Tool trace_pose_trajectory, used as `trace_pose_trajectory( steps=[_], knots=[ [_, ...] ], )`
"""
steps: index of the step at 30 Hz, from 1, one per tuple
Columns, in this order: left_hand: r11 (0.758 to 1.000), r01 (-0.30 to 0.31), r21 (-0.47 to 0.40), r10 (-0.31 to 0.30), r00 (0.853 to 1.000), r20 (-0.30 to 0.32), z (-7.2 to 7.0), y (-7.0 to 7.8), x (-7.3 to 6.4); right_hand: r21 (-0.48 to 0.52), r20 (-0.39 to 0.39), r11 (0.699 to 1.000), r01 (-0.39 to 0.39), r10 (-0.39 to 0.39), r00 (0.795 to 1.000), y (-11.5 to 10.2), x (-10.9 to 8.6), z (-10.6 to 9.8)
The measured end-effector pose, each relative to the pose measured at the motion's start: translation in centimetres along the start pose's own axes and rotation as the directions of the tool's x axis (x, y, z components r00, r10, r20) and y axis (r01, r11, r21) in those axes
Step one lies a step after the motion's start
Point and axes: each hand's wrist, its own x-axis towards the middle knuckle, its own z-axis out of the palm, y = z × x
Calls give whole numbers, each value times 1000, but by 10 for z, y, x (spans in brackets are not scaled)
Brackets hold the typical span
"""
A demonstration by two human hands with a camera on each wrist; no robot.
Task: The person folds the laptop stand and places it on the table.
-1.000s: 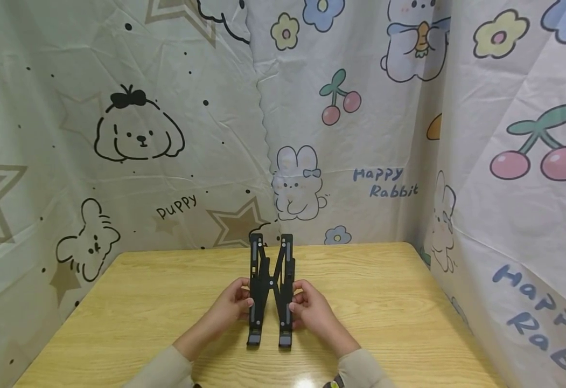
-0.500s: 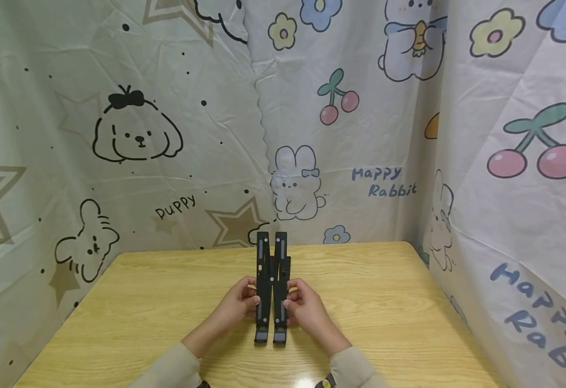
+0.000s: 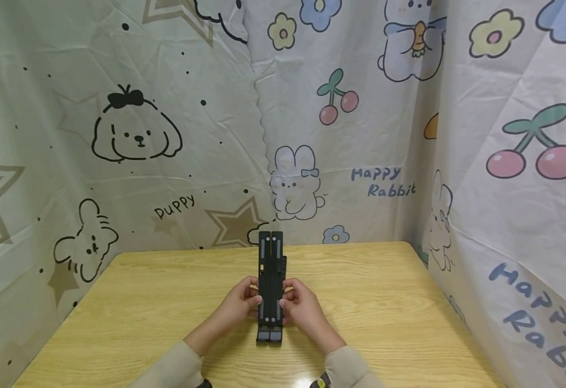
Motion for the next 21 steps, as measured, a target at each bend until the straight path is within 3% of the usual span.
trace_pose_trajectory(
  steps=[6, 9, 13, 19, 21],
  knots=[
    [1000, -2, 19, 2, 1000, -13, -2, 3, -4, -39, 20, 999, -2, 3, 1000, -2, 3, -2],
    [999, 0, 44, 2, 999, -38, -3, 6, -7, -146, 43, 988, 42, -36, 998, -5, 7, -9],
    [995, -5, 99, 11, 998, -59, -6, 7, -14, -296, 103, 947, 124, -97, 990, -13, 18, -26],
    [991, -1, 134, -4, 999, 36, -8, 4, -30, -441, 192, 867, 233, -162, 968, -33, 35, -75],
    [985, 8, 174, -18, 998, 59, -8, 2, -34, -453, 218, 855, 254, -170, 961, -43, 41, -92]
  ],
)
